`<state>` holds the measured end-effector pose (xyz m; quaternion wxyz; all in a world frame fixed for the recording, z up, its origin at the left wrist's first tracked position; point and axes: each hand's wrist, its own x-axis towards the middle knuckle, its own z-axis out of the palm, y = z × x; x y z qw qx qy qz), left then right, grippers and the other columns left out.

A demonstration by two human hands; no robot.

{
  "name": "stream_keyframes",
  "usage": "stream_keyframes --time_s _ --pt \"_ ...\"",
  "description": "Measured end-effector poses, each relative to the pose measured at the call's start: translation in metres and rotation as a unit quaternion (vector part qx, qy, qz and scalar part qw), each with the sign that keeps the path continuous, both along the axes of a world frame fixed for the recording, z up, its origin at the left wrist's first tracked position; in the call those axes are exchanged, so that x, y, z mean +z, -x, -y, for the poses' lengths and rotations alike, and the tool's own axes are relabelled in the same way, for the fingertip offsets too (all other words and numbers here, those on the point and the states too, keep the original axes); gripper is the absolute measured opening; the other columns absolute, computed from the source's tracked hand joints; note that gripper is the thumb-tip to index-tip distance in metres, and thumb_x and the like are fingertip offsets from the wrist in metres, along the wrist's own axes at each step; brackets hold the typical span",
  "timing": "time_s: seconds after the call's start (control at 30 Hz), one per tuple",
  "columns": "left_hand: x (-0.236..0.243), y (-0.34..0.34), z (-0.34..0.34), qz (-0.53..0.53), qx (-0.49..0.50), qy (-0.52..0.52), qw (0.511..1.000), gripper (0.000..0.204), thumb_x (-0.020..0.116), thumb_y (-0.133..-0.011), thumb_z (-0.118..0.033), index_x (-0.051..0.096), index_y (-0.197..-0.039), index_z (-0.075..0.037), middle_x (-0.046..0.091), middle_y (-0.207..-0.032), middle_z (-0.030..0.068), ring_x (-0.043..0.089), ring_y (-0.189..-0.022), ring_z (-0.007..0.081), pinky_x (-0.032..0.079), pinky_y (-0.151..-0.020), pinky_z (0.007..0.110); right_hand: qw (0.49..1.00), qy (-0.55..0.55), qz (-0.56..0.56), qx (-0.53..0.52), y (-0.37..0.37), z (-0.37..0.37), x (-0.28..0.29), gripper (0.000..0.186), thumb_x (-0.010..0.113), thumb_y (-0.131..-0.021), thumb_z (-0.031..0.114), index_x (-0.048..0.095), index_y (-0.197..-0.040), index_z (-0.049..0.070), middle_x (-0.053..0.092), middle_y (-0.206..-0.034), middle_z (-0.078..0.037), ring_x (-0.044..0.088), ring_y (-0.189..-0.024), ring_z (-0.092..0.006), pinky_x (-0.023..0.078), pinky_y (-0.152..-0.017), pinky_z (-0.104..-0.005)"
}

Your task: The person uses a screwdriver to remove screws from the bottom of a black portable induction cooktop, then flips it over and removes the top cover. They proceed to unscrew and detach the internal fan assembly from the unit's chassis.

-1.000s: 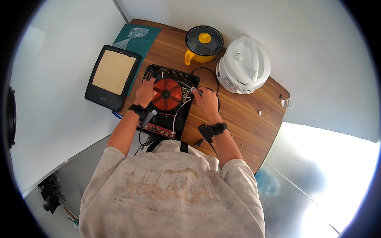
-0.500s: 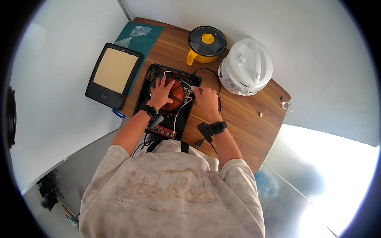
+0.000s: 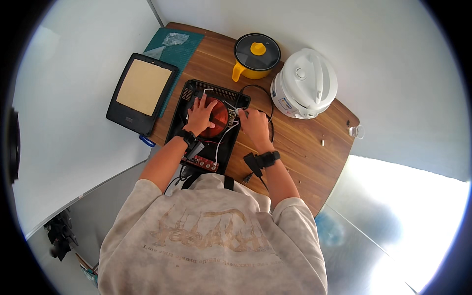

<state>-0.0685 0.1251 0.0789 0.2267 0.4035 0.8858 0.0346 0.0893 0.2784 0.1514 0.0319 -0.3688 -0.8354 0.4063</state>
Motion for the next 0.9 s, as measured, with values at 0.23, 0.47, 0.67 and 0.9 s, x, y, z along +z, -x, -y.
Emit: stream_keyframes --time_s 0.23,0.47,0.67,0.9 --pt "0.001 -0.001 0.0 0.011 0.004 -0.007 1.0 0.098 0.09 -0.061 -0.021 0.038 -0.144 -0.03 0.015 -0.16 0.0139 0.016 -0.145 0.0455 0.034 -0.101 0.071 1.0 0.007 0.013 -0.003 0.002 0.0 0.005 0.038 0.057 -0.093 0.036 0.071 -0.084 0.001 0.063 -0.059 -0.018 0.065 -0.064 -0.038 0.053 -0.069 -0.0461" --pt "0.0 0.002 0.0 0.013 0.003 -0.007 1.0 0.103 0.09 -0.061 -0.02 0.034 -0.146 -0.028 0.017 -0.16 0.0134 0.018 -0.145 0.044 0.036 -0.101 0.07 1.0 -0.019 -0.011 -0.001 0.002 0.002 -0.003 0.038 0.058 -0.092 0.036 0.071 -0.086 0.001 0.065 -0.072 -0.026 0.064 -0.073 -0.0446 0.052 -0.072 -0.0502" --pt "-0.003 0.002 0.001 -0.001 0.002 -0.012 1.0 0.11 0.091 -0.059 -0.021 0.029 -0.149 -0.025 0.018 -0.159 0.0131 0.02 -0.145 0.0429 0.038 -0.1 0.069 1.0 -0.029 0.008 0.009 0.001 0.001 -0.008 0.039 0.057 -0.093 0.035 0.069 -0.083 0.0 0.065 -0.075 -0.026 0.063 -0.074 -0.0451 0.051 -0.072 -0.0514" --pt "-0.004 0.003 0.001 0.0 0.003 -0.008 1.0 0.11 0.091 -0.059 -0.022 0.029 -0.149 -0.025 0.017 -0.16 0.0128 0.02 -0.145 0.0425 0.038 -0.1 0.069 0.988 -0.142 0.002 0.06 0.013 0.004 0.003 0.037 0.057 -0.093 0.031 0.066 -0.076 -0.001 0.065 -0.074 -0.025 0.065 -0.071 -0.043 0.054 -0.067 -0.0495"
